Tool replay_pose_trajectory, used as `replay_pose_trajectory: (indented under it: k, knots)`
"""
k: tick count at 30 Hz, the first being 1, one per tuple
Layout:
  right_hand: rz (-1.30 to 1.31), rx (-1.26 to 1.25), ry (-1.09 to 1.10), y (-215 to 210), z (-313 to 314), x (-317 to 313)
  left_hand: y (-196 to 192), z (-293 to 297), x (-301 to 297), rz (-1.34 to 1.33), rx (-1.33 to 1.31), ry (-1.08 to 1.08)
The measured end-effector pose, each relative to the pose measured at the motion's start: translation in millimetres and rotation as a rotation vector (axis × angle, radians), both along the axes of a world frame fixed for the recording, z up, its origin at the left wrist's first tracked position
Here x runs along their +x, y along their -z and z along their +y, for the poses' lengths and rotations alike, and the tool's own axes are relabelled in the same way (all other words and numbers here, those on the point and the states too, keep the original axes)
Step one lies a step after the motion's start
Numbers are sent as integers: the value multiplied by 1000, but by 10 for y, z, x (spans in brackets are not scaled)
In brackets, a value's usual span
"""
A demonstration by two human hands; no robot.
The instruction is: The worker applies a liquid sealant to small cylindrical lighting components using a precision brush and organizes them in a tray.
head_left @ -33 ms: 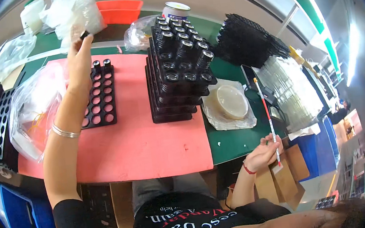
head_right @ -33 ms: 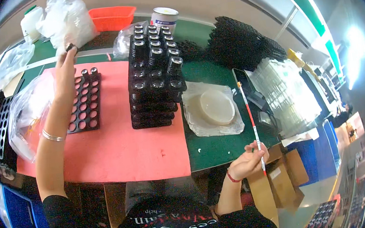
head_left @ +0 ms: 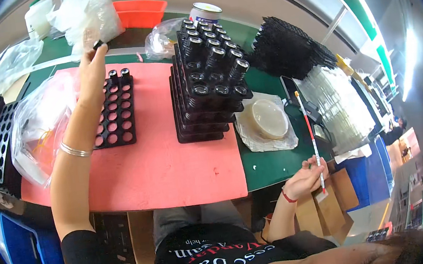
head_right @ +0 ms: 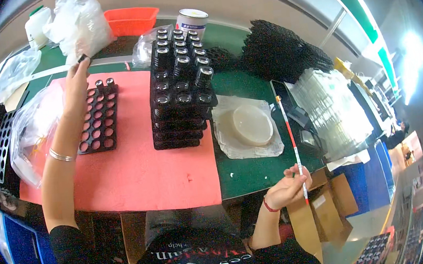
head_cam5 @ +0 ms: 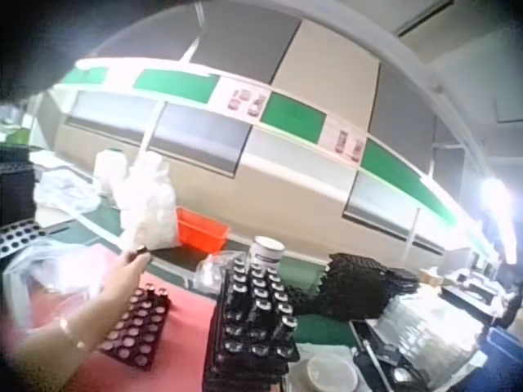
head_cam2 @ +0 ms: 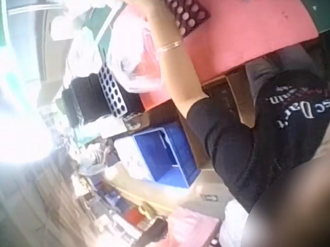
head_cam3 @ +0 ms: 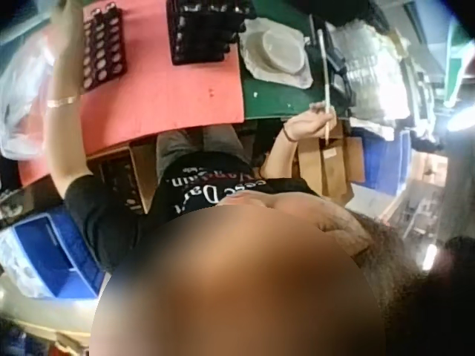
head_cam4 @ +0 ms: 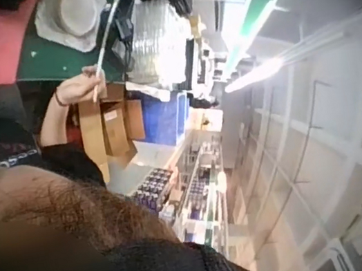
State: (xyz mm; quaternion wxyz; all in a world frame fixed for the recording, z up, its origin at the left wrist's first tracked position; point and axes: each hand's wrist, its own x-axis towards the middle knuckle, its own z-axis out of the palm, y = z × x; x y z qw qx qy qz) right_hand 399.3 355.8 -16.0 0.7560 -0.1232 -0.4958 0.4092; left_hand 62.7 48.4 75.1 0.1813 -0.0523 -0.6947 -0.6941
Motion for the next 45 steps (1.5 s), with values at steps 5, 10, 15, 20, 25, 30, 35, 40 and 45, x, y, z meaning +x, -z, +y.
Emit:
replay_pose_trajectory:
  k: [5,10,15,20,25,30,35,40,45]
  knots:
    - [-17,-26,-14,9,-1,-4,451,-428,-636,-171,-419,193]
    - [-25,-40,-25,-11,-13,10,651,-752,-931,-8,-748,356]
    - [-65,-14,-67,38,65,62,526,-575,-617,27,-729,292]
    - [-59,-21,-24,-12,28,12,597,-731,-803,77,-738,346]
    - [-66,-31,-34,-16,8,13,593,-785,-773,101,-793,322]
    - [-77,-24,-30,-27,-15,10,514,-811,-790,42,-918,288]
    - [-41,-8,-23,9,17,17,-155,-410,-115,226,-882,-6]
    - [-66,22,-49,18,33,21,-601,320,620,579,-601,242]
    - [-64,48,-99,10,42,30,-589,670,685,583,-679,257]
